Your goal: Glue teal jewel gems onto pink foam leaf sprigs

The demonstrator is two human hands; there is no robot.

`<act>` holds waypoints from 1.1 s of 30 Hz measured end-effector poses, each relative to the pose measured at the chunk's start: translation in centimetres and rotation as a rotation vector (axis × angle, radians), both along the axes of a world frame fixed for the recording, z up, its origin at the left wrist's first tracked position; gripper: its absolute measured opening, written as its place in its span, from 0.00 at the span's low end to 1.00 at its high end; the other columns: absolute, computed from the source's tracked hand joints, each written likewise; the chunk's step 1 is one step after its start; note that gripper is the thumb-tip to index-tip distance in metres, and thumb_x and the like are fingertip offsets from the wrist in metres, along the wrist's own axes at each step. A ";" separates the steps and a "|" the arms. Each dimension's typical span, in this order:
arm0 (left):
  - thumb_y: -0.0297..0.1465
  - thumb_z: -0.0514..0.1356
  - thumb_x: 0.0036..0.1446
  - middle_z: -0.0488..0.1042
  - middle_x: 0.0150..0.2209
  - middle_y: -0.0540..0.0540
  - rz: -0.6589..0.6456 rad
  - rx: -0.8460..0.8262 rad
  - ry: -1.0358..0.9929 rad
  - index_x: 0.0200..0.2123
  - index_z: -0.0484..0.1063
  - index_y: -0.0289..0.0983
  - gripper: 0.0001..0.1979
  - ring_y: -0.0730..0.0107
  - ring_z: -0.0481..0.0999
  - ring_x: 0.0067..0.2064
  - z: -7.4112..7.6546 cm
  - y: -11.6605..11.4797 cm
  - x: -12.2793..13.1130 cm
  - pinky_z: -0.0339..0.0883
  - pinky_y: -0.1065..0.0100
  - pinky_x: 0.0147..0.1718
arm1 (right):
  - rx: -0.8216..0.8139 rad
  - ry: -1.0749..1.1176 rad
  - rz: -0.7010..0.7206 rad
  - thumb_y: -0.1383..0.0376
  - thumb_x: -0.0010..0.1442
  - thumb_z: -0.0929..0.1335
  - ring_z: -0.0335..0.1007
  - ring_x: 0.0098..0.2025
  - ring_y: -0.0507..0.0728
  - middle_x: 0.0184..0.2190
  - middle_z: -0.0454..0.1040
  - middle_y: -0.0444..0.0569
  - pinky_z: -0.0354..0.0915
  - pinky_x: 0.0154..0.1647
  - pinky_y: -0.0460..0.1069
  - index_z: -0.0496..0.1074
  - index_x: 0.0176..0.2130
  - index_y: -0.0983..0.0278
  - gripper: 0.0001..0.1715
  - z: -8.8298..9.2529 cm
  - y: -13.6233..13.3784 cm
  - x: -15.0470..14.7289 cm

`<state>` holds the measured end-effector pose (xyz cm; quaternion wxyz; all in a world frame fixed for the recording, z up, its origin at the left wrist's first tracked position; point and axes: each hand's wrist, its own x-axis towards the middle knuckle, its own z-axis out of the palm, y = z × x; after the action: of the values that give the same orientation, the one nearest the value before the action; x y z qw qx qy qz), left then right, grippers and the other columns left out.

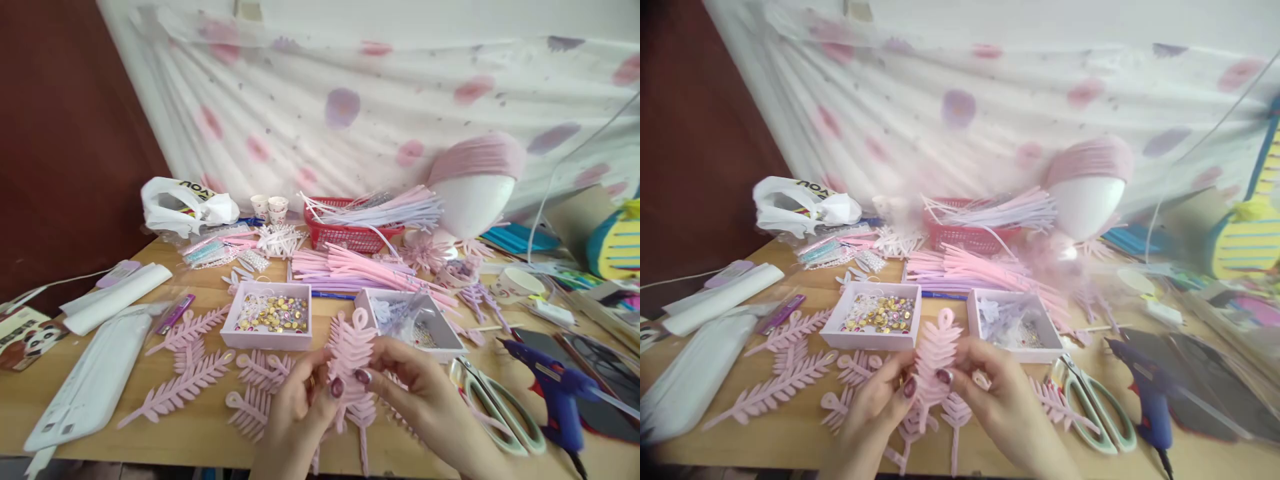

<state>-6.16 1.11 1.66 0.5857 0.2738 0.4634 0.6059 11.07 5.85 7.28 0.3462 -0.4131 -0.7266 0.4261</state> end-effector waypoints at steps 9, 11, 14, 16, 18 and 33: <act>0.46 0.73 0.52 0.83 0.38 0.43 -0.164 -0.033 0.318 0.37 0.83 0.40 0.17 0.56 0.80 0.42 2.4 0.6 4.1 0.73 0.66 0.45 | -0.197 0.186 -0.184 0.56 0.63 0.76 0.79 0.33 0.54 0.29 0.81 0.44 0.70 0.37 0.46 0.74 0.41 0.61 0.13 -3.3 -1.8 3.3; 0.48 0.74 0.49 0.84 0.39 0.42 -0.196 -0.077 0.291 0.39 0.84 0.39 0.20 0.55 0.81 0.42 2.5 0.7 4.7 0.74 0.66 0.44 | -0.140 0.094 -0.229 0.56 0.64 0.75 0.80 0.33 0.54 0.30 0.82 0.43 0.70 0.38 0.46 0.75 0.42 0.60 0.11 -3.0 -3.0 4.8; 0.52 0.76 0.46 0.85 0.39 0.42 -0.180 -0.142 0.265 0.40 0.84 0.37 0.26 0.56 0.82 0.42 2.0 0.8 4.7 0.74 0.67 0.45 | -0.016 -0.166 -0.222 0.54 0.66 0.72 0.76 0.27 0.53 0.25 0.79 0.43 0.67 0.30 0.44 0.76 0.30 0.60 0.16 -2.6 -5.6 8.8; 0.53 0.77 0.43 0.86 0.40 0.43 -0.133 -0.191 0.250 0.41 0.85 0.38 0.29 0.55 0.83 0.45 1.6 0.9 4.4 0.75 0.68 0.46 | -0.048 -0.319 -0.324 0.49 0.67 0.70 0.69 0.20 0.52 0.18 0.73 0.42 0.63 0.22 0.44 0.72 0.23 0.60 0.26 -2.8 -7.4 12.2; 0.53 0.77 0.41 0.86 0.40 0.44 -0.090 -0.225 0.229 0.42 0.85 0.39 0.30 0.54 0.83 0.47 1.2 0.9 4.0 0.76 0.67 0.46 | -0.114 -0.485 -0.637 0.41 0.65 0.67 0.66 0.18 0.54 0.16 0.68 0.43 0.61 0.18 0.46 0.69 0.22 0.59 0.32 -3.5 -8.4 15.3; 0.47 0.72 0.49 0.63 0.21 0.53 -0.170 -0.116 0.494 0.21 0.74 0.40 0.19 0.71 0.59 0.24 2.0 -0.2 3.8 0.55 0.71 0.23 | -0.146 -0.534 -1.328 0.41 0.50 0.72 0.75 0.34 0.76 0.19 0.71 0.57 0.68 0.36 0.65 0.69 0.21 0.56 0.25 -5.7 -1.1 18.5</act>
<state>-2.32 0.94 3.70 0.5184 0.4171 0.6015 0.4420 29.58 4.78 1.59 0.3142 -0.8800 -0.3515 0.0577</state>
